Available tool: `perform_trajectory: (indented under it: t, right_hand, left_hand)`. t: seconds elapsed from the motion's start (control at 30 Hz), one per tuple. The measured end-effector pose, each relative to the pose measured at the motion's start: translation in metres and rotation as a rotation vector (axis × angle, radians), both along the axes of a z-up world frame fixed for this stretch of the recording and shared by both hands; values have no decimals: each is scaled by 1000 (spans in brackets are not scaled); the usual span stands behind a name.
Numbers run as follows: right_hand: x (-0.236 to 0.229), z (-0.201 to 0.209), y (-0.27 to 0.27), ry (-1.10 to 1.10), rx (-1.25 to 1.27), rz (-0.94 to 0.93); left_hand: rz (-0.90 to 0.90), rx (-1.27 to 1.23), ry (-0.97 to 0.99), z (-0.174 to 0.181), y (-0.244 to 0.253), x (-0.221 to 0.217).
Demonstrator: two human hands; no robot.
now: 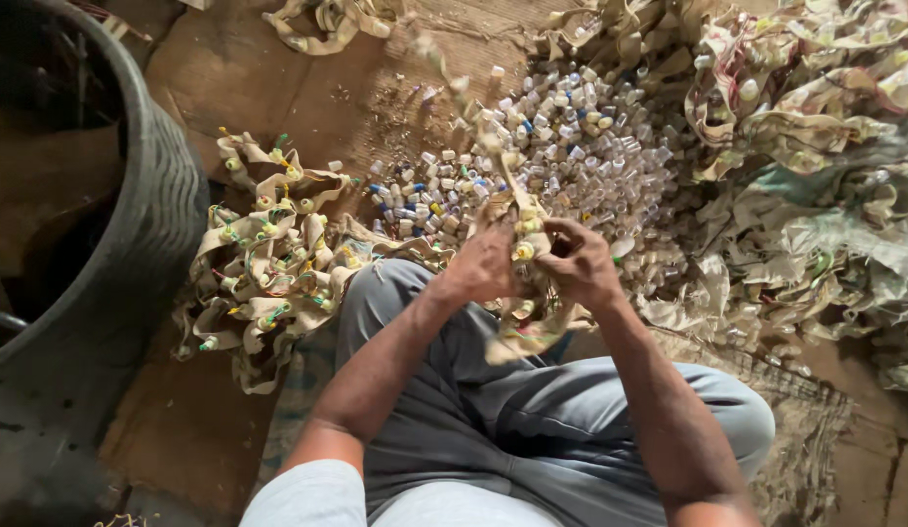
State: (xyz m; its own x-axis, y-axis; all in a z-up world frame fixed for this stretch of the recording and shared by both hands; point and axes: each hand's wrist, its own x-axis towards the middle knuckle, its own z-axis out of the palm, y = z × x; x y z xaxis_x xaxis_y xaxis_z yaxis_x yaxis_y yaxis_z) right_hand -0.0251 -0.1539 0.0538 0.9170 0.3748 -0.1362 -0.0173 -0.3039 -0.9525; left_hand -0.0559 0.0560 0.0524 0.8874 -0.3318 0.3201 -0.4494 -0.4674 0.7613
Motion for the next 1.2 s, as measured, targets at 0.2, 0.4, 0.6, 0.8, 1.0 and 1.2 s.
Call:
perform_trajectory:
  t: [0.2,0.4,0.6,0.8,1.0,1.2]
  right_hand:
    - [11,72,-29,-7,764,2]
    - [26,87,-75,-2,535,-495]
    - [28,58,-74,-5,320,-359]
    - [35,55,-73,36,12,-324]
    - [42,19,-78,-64,-230,-170]
    - [32,-15,-60,75,-866,292]
  left_hand:
    - [293,69,-81,-7,1,39]
    - [491,-378,127,45,48,159]
    - [828,-558,303,52,74,249]
    - [772,-347,238,-21,18,198]
    - [358,108,523,-72,-60,53]
    - [344,236,435,-87,-82,30]
